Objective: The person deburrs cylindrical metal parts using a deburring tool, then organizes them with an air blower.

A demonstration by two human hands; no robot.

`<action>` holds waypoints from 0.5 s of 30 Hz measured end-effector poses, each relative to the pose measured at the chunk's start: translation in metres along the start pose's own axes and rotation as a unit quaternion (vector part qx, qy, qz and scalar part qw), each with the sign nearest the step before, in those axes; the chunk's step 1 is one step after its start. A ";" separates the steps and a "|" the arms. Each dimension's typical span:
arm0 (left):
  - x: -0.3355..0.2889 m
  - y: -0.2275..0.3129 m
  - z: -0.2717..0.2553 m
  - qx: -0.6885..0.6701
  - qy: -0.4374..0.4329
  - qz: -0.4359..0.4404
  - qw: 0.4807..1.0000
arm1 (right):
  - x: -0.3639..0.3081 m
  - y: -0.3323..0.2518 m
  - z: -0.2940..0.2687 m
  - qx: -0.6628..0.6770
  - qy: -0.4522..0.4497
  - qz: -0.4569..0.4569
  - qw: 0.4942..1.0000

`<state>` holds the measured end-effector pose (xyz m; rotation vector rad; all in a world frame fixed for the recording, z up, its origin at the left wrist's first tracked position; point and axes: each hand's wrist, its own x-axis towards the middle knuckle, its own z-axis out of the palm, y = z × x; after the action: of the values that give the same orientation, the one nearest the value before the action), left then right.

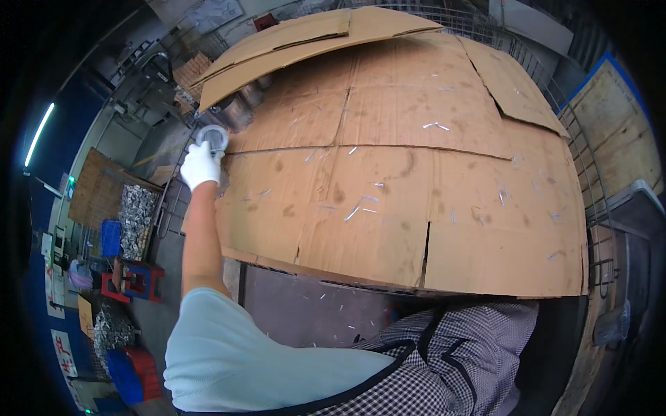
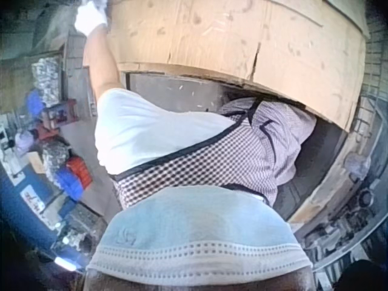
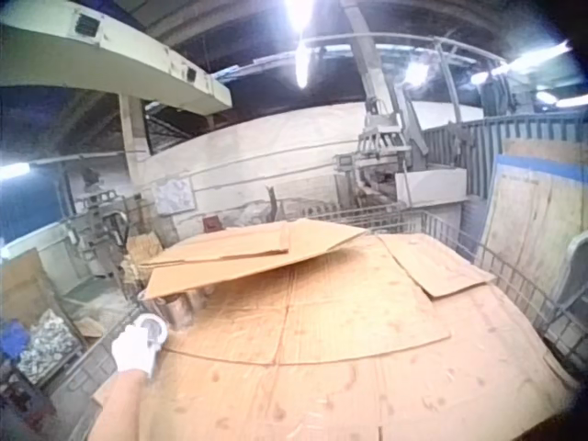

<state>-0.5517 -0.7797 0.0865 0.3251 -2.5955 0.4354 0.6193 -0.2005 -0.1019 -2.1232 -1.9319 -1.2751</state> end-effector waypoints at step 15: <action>0.040 -0.093 0.147 -0.379 -0.237 -0.375 0.812 | 0.020 0.001 -0.028 -0.014 -0.050 0.034 0.998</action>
<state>-0.6197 -0.9245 0.0073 1.1956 -2.5302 -1.0485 0.6027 -0.1987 -0.0717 -2.2860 -1.8700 -1.2150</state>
